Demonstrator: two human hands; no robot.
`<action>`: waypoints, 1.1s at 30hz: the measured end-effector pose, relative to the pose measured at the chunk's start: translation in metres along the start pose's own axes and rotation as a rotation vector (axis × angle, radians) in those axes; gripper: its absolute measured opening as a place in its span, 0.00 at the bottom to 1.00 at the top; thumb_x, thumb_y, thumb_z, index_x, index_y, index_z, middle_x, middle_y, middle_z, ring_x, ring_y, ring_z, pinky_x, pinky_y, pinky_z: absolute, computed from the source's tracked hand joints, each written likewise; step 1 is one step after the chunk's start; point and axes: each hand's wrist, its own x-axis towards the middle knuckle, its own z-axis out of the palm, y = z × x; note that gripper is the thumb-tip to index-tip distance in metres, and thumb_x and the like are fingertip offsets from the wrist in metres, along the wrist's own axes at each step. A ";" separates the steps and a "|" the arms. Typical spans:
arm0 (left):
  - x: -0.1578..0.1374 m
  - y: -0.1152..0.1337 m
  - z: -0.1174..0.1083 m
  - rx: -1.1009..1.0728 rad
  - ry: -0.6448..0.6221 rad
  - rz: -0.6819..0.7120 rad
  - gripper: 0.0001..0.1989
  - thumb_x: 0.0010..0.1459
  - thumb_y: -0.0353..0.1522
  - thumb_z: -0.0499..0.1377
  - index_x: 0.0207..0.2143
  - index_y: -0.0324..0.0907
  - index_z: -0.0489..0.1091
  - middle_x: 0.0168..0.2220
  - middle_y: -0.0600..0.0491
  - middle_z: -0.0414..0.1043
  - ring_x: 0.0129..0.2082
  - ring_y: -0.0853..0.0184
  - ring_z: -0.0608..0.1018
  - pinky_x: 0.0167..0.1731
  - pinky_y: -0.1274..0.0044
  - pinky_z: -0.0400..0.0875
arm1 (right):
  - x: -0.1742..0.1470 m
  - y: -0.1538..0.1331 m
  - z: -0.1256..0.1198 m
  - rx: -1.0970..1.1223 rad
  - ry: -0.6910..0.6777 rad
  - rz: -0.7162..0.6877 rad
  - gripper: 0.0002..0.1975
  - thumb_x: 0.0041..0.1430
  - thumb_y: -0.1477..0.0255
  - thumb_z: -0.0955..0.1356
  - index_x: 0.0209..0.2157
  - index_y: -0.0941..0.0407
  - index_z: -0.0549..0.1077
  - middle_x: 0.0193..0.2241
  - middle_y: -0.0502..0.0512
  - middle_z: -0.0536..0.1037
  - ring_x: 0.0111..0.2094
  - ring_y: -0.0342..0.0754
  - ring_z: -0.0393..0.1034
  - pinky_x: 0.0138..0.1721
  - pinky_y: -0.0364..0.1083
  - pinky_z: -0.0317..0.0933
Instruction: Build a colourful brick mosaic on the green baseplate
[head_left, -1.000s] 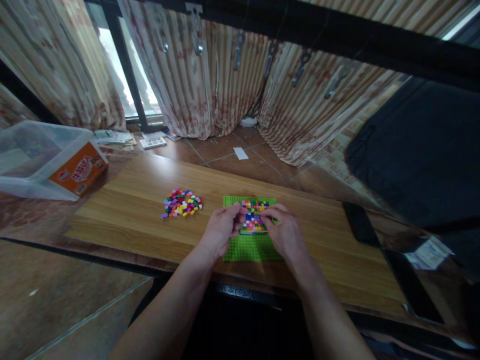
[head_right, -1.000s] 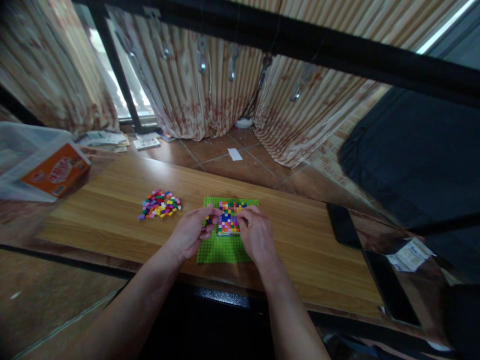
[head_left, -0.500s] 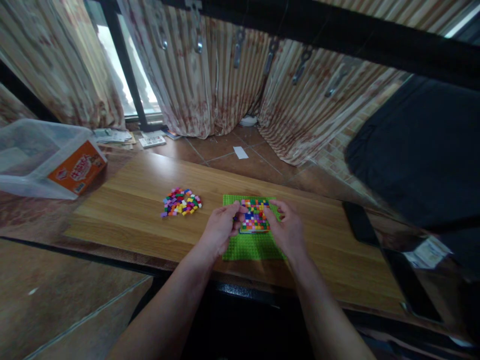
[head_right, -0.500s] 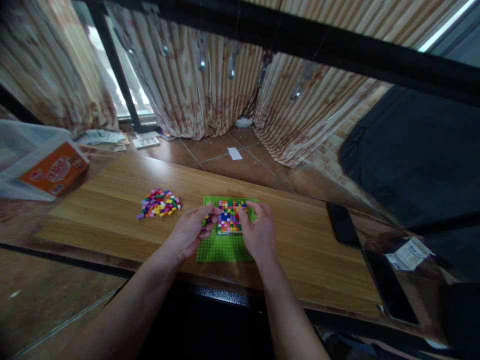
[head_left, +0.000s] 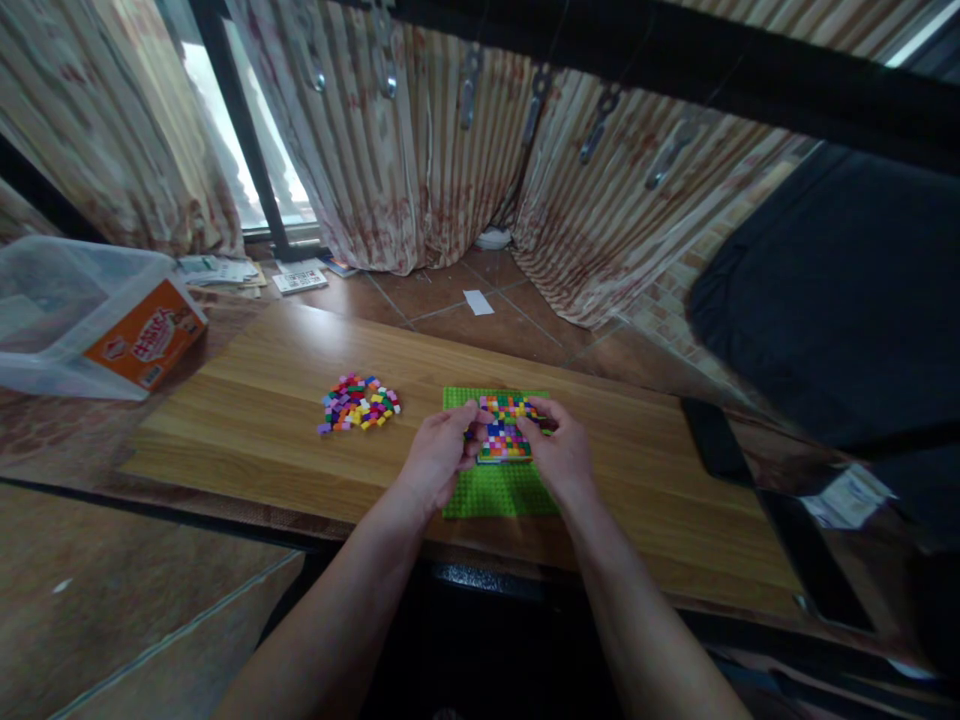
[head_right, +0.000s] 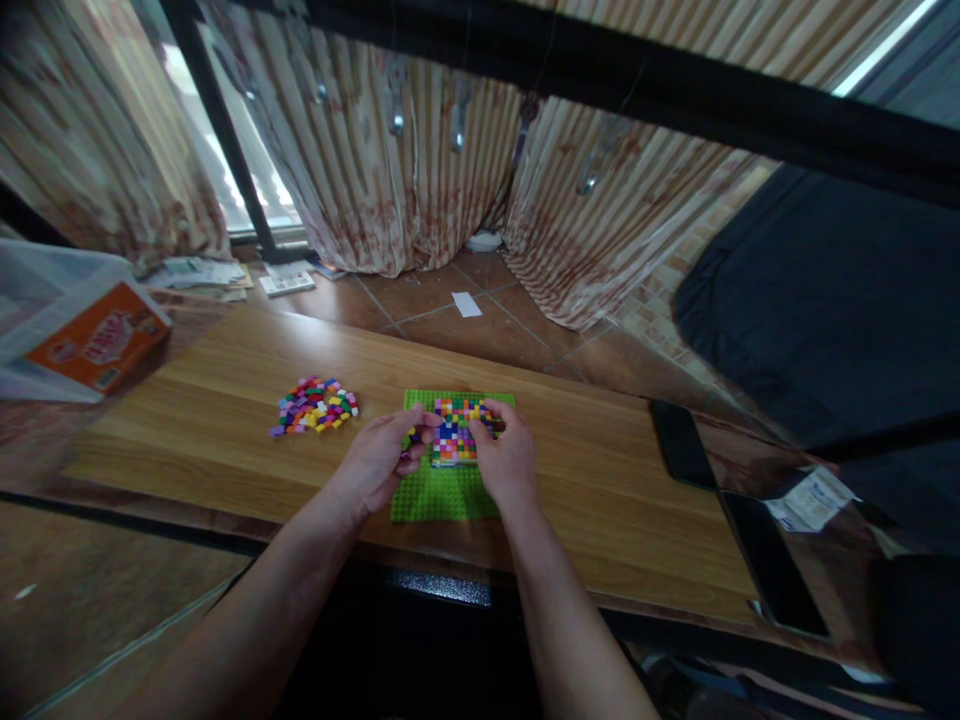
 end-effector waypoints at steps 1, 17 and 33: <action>0.000 0.000 0.000 -0.003 -0.001 -0.001 0.14 0.63 0.31 0.56 0.27 0.33 0.73 0.22 0.56 0.63 0.14 0.81 0.60 0.14 0.85 0.43 | 0.000 0.000 0.001 0.017 0.008 0.004 0.18 0.51 0.64 0.70 0.43 0.56 0.78 0.40 0.61 0.81 0.38 0.54 0.75 0.45 0.55 0.68; 0.001 0.009 0.004 -0.605 -0.030 -0.105 0.17 0.68 0.30 0.49 0.32 0.31 0.74 0.28 0.46 0.72 0.26 0.73 0.74 0.27 0.84 0.74 | -0.017 -0.031 -0.012 0.038 0.088 -0.213 0.11 0.60 0.64 0.68 0.39 0.53 0.79 0.39 0.57 0.79 0.40 0.51 0.74 0.43 0.52 0.68; -0.004 0.005 0.011 -0.528 -0.087 0.007 0.14 0.65 0.32 0.54 0.35 0.33 0.76 0.37 0.44 0.78 0.39 0.66 0.80 0.44 0.76 0.76 | -0.045 -0.063 -0.003 0.000 -0.230 -0.322 0.04 0.60 0.68 0.70 0.37 0.51 0.79 0.37 0.53 0.78 0.39 0.49 0.74 0.43 0.49 0.67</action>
